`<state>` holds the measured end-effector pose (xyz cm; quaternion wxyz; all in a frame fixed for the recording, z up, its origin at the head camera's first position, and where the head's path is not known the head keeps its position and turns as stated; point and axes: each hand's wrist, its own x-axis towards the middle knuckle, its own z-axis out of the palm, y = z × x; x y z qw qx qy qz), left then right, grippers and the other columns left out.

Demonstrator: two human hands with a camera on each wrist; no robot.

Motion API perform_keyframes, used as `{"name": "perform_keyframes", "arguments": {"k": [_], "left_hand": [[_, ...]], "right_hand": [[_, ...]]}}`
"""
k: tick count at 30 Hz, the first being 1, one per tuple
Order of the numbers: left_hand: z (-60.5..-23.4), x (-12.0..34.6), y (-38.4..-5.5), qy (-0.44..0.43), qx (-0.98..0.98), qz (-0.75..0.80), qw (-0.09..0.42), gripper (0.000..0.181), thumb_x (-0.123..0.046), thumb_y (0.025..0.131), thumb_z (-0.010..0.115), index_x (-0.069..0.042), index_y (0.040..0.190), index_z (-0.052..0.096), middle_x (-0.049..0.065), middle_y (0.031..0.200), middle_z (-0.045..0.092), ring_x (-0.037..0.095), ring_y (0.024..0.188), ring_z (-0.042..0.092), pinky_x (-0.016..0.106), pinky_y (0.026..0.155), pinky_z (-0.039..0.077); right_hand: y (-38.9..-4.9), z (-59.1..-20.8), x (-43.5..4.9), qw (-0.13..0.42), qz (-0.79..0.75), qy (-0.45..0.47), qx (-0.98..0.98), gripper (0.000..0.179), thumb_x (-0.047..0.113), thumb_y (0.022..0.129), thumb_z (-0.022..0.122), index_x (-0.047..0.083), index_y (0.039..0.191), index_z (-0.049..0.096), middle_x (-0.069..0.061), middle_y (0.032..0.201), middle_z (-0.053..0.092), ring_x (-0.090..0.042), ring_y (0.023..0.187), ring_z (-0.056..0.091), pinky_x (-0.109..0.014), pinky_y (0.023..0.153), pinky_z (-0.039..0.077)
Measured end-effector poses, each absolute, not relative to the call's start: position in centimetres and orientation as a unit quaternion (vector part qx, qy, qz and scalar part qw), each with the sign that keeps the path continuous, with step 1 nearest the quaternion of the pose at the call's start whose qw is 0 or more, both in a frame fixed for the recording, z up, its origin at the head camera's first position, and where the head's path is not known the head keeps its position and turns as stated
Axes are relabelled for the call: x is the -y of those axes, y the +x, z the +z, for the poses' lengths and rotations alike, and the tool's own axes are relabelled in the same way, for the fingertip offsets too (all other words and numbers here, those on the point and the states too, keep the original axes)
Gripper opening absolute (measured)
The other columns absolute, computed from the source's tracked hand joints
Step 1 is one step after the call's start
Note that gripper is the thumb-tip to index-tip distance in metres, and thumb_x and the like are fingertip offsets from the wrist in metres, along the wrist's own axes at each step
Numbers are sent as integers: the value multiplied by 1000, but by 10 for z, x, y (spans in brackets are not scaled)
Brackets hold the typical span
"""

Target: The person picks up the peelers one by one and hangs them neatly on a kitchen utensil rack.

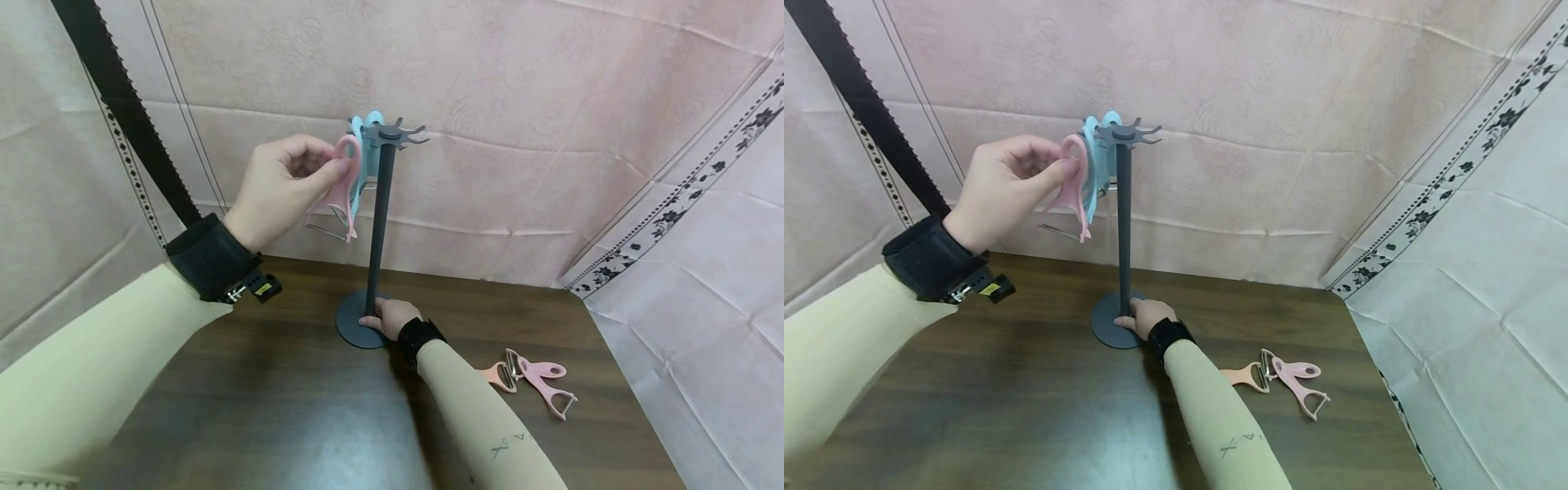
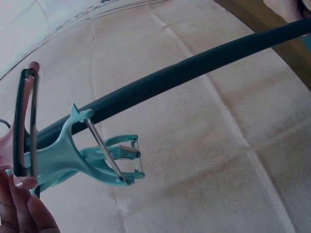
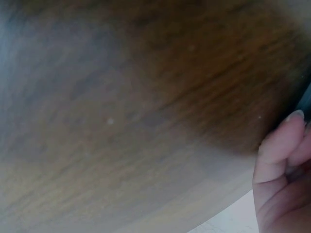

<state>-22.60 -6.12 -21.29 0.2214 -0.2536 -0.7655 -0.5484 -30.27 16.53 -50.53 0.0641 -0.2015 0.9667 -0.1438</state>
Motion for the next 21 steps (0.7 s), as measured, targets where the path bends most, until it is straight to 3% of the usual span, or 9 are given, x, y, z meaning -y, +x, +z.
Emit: {"name": "perform_keyframes", "arguments": {"k": [10,21], "left_hand": [[-203,51,-215,-254,771,-544,213,22,-15,92,66,4,103,68,15,84,67,25,70,57,23,60,44],[-218,54,-241,-238,788,-527,212,24,-25,91,68,-5,105,71,9,80,66,20,68,55,25,54,40]], "right_hand": [[-304,-509,-166,62,-149,-197,-967,38,61,87,56,24,85,57,10,61,55,-10,55,50,-27,51,40],[-303,-507,-165,59,-144,-199,-967,39,62,87,55,24,85,57,10,60,54,-9,54,49,-26,49,39]]}}
